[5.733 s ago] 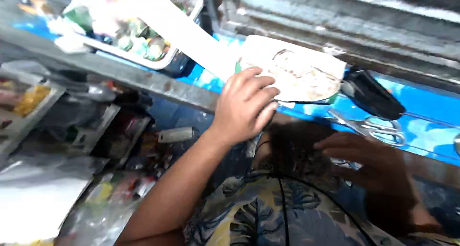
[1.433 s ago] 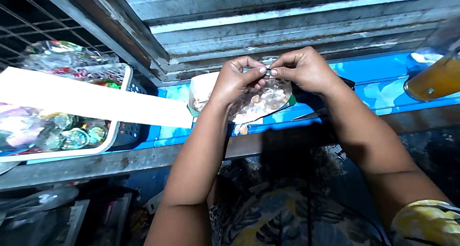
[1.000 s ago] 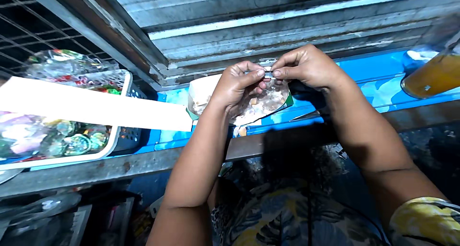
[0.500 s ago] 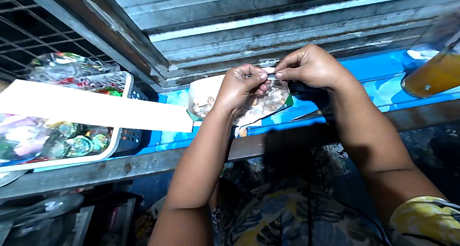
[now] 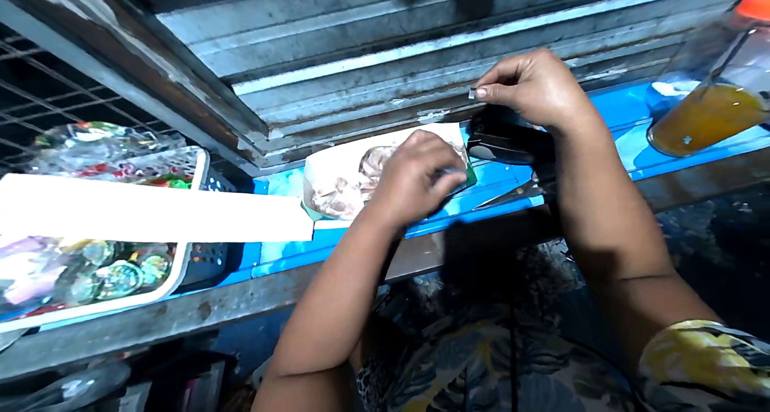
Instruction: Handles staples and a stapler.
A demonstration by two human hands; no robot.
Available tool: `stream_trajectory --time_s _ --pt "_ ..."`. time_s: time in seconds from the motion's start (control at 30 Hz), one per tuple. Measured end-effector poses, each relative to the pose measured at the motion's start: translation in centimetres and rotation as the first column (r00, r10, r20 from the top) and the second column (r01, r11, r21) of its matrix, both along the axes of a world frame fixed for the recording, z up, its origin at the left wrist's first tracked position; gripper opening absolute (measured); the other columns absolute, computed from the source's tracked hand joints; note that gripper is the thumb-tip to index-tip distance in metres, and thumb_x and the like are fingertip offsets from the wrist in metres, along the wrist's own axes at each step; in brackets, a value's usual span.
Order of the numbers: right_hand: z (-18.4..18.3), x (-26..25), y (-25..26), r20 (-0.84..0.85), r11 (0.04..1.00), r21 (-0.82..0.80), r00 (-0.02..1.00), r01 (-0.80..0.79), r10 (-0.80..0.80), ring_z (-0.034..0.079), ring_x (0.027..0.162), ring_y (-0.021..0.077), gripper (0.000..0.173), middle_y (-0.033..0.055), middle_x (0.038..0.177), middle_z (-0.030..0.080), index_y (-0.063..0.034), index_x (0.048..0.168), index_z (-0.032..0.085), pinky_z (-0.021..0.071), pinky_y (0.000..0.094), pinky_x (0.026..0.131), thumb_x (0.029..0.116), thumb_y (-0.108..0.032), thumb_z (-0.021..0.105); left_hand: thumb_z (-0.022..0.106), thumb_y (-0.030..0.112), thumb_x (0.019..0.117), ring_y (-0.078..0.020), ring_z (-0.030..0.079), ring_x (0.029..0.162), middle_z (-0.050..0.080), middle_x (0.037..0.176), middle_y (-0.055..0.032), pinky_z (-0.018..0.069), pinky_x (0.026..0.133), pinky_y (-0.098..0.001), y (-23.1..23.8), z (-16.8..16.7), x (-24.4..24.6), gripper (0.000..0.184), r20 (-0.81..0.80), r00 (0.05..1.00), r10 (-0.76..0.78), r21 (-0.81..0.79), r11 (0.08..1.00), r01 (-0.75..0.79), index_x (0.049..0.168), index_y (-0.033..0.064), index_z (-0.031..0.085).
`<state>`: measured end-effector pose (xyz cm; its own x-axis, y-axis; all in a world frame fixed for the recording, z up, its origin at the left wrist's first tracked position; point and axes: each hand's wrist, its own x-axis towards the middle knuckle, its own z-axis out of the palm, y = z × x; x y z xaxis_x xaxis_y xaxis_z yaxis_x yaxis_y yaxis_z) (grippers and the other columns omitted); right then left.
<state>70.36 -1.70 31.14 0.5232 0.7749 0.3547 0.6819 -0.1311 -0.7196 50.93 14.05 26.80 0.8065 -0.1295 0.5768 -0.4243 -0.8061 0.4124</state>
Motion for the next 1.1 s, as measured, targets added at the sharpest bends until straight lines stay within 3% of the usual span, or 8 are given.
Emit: stream_trajectory --time_s 0.13,0.3,0.47,0.63,0.83,0.93,1.0,1.1 --pt "-0.2 0.1 0.3 -0.059 0.999 0.029 0.998 -0.026 0.028 0.058 0.071 0.0012 0.011 -0.0022 0.085 0.067 -0.0071 0.101 0.073 0.0509 0.0225 0.071 0.0959 -0.017 0.071 0.065 0.029 0.0963 -0.0319 0.056 0.129 0.071 0.113 -0.0061 0.0397 0.111 -0.0544 -2.1 -1.5 0.8 0.02 -0.057 0.997 -0.042 0.378 0.924 0.06 0.091 0.0145 0.078" --pt "-0.5 -0.7 1.0 -0.06 0.995 0.049 0.994 -0.087 0.09 0.063 0.08 0.0037 0.012 0.0003 0.091 0.07 -0.0067 0.101 0.074 0.0534 0.026 0.078 0.0959 -0.017 0.07 0.066 0.031 0.0966 -0.0314 0.055 0.131 0.071 0.117 -0.0064 0.0385 0.11 -0.0551 -2.6 -2.4 1.2 0.02 -0.111 0.993 -0.026 0.47 0.879 0.075 0.095 0.0149 0.078" --pt "-0.5 -1.1 1.0 -0.154 0.969 0.213 0.976 -0.122 0.156 0.059 0.072 -0.0012 0.009 -0.0042 0.086 0.068 -0.0066 0.099 0.074 0.051 0.0187 0.07 0.095 -0.014 0.071 0.069 0.029 0.0948 -0.0276 0.063 0.118 0.072 0.115 -0.0102 0.0475 0.103 -0.0494 -1.8 -1.7 0.9 0.026 -0.043 0.998 0.043 0.085 0.996 -0.039 0.105 0.006 0.077" --pt "-0.9 -4.5 2.0 -0.273 0.908 0.336 0.897 -0.249 0.347 0.061 0.07 0.0011 0.009 -0.0014 0.091 0.066 -0.0029 0.103 0.066 0.0537 0.0192 0.063 0.0945 -0.007 0.068 0.062 0.015 0.0996 -0.006 0.066 0.087 0.071 0.103 -0.0075 0.0544 0.078 -0.0234 -1.5 -0.3 0.6 0.027 -0.123 0.965 0.233 -0.404 0.876 -0.263 0.12 -0.0021 0.066" --pt "-1.5 -5.2 2.5 -0.132 0.924 0.23 0.931 -0.306 0.341 0.064 0.081 0.0047 0.021 0.004 0.102 0.068 -0.002 0.113 0.068 0.0566 0.0219 0.073 0.0931 -0.008 0.071 0.06 0.008 0.1011 -0.0021 0.063 0.073 0.067 0.083 0.002 0.0543 0.071 -0.0215 -0.9 0.3 0.7 0.007 -0.205 0.959 0.197 -0.627 0.726 -0.284 0.099 0.0032 0.064" --pt "0.1 -1.8 0.0 0.187 0.973 -0.214 0.974 -0.085 0.126 0.068 0.101 0.0282 0.062 0.0144 0.129 0.064 -0.0134 0.144 0.058 0.0564 0.0519 0.086 0.0886 -0.03 0.08 0.052 0.01 0.1067 -0.0044 0.065 0.068 0.071 0.081 -0.0009 0.0535 0.064 -0.0199 -0.5 0.8 0.8 0.014 -0.286 0.957 0.045 -0.771 0.582 -0.258 0.098 0.0044 0.06" --pt "-0.4 0.8 -1.7 0.193 0.921 -0.387 0.981 0.049 0.029 0.064 0.112 0.042 0.07 0.0205 0.128 0.065 -0.0117 0.141 0.06 0.0475 0.0703 0.095 0.0808 -0.037 0.087 0.046 0.009 0.1082 -0.007 0.064 0.067 0.07 0.082 -0.004 0.0534 0.062 -0.0206 0.0 0.8 0.8 0.017 -0.284 0.958 -0.038 -0.867 0.437 -0.24 0.101 0.0029 0.06" --pt "-2.5 3.0 -2.1 0.105 0.861 -0.504 0.994 0.063 -0.011 0.066 0.106 0.0457 0.075 0.0225 0.118 0.069 -0.0112 0.139 0.062 0.0459 0.0742 0.093 0.0736 -0.033 0.093 0.041 0.006 0.1084 -0.0099 0.066 0.069 0.069 0.087 -0.0069 0.0561 0.062 -0.0219 0.5 1.4 0.7 0.016 -0.299 0.95 -0.088 -0.93 0.248 -0.27 0.11 0.0024 0.056"
